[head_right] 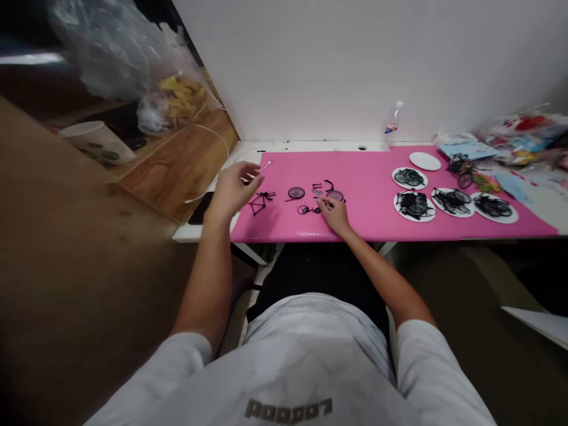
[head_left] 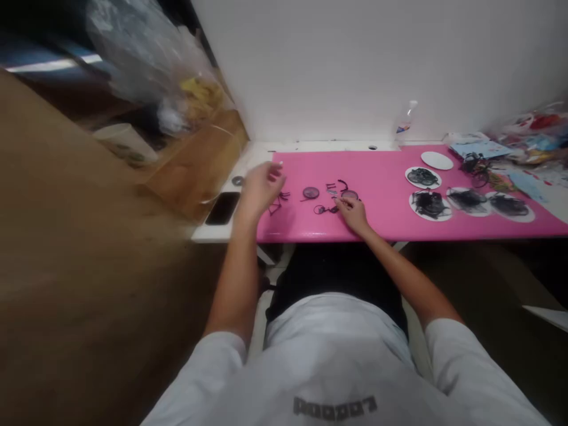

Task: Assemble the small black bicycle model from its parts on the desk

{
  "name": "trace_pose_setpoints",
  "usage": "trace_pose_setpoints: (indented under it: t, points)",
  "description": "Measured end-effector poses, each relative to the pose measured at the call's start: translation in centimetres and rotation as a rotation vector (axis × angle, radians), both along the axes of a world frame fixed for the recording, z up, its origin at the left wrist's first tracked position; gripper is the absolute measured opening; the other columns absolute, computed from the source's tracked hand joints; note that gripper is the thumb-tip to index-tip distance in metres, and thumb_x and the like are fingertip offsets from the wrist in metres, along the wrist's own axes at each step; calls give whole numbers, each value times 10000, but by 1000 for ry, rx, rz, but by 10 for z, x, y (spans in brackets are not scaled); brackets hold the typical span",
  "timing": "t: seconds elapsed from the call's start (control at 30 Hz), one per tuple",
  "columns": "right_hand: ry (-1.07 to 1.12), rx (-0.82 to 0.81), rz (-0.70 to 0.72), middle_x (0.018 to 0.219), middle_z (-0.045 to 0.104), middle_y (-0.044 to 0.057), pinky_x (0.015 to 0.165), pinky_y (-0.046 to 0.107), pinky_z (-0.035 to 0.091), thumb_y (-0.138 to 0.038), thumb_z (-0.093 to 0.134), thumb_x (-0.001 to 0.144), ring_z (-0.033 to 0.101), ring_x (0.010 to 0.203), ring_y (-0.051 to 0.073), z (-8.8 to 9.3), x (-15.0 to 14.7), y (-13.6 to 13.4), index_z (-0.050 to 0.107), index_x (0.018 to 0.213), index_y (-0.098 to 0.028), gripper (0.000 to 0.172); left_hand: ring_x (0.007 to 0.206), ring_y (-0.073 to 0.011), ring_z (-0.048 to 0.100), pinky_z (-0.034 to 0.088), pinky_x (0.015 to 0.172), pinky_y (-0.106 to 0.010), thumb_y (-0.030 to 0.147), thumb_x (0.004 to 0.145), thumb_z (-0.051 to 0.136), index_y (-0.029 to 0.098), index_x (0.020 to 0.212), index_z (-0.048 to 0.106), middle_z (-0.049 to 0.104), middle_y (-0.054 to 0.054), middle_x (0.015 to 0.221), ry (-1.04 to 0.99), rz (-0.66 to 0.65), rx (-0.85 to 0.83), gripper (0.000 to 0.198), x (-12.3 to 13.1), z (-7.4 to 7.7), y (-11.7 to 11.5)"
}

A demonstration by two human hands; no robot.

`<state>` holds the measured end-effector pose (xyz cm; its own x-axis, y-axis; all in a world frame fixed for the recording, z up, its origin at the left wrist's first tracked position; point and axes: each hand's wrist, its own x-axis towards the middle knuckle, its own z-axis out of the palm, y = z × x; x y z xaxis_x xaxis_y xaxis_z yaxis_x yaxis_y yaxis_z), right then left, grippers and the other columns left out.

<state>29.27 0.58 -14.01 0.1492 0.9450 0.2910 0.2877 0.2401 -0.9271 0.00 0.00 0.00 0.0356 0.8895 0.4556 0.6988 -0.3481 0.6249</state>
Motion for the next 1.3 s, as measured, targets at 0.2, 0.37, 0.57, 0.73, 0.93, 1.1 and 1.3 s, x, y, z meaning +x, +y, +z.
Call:
trace_pose_setpoints:
  t: [0.2, 0.37, 0.57, 0.73, 0.93, 1.1, 1.3]
  points:
    - [9, -9, -1, 960, 807, 117, 879, 375, 647, -481, 808, 912, 721, 864, 219, -4, 1, 3, 884, 1045, -128, 385, 1248, -387, 690, 542, 1093, -490, 441, 996, 682, 151, 1250, 762, 757, -215, 1308, 210, 235, -276, 394, -16, -83, 41]
    - [73, -1, 35, 1039, 825, 118, 932, 380, 642, -543, 815, 887, 740, 934, 225, -9, 1, 5, 882, 1046, -145, 434, 1441, -491, 557, 473, 1201, -607, 531, 923, 776, 141, 1449, 685, 608, -280, 1519, 240, 218, -353, 662, -17, -110, 42]
    - [19, 0, 3, 906, 783, 92, 812, 345, 627, -556, 830, 884, 684, 817, 193, -8, 0, 4, 884, 1044, -132, 456, 1488, -545, 484, 440, 1187, -729, 504, 943, 717, 238, 1580, 630, 570, -260, 1579, 269, 159, -379, 695, -16, -123, 42]
    - [36, 15, 40, 1042, 831, 124, 915, 401, 652, -577, 818, 896, 753, 947, 245, -10, 1, 5, 884, 1056, -157, 454, 1441, -536, 511, 461, 1145, -731, 433, 991, 653, 216, 1532, 661, 604, -265, 1544, 320, 154, -358, 583, -17, -125, 42]
    - [20, 28, 49, 1075, 839, 133, 952, 420, 653, -570, 806, 912, 765, 986, 255, -12, 3, 7, 882, 1067, -159, 446, 1418, -486, 556, 480, 1144, -694, 341, 1039, 602, 197, 1446, 685, 651, -242, 1511, 317, 138, -268, 440, -19, -131, 41]
    - [7, 12, 35, 985, 816, 110, 885, 378, 641, -519, 810, 909, 728, 901, 223, -9, 3, 5, 887, 1062, -144, 412, 1401, -472, 588, 484, 1162, -660, 305, 1041, 611, 159, 1458, 657, 684, -254, 1462, 288, 124, -208, 444, -21, -139, 46]
    - [-4, -3, 12, 891, 761, 82, 796, 332, 603, -485, 812, 898, 638, 786, 174, -5, 2, 4, 891, 1066, -127, 403, 1174, -302, 734, 568, 1110, -492, 309, 1065, 598, 162, 1415, 639, 752, -197, 1325, -127, 30, -150, 383, -29, -150, 64]
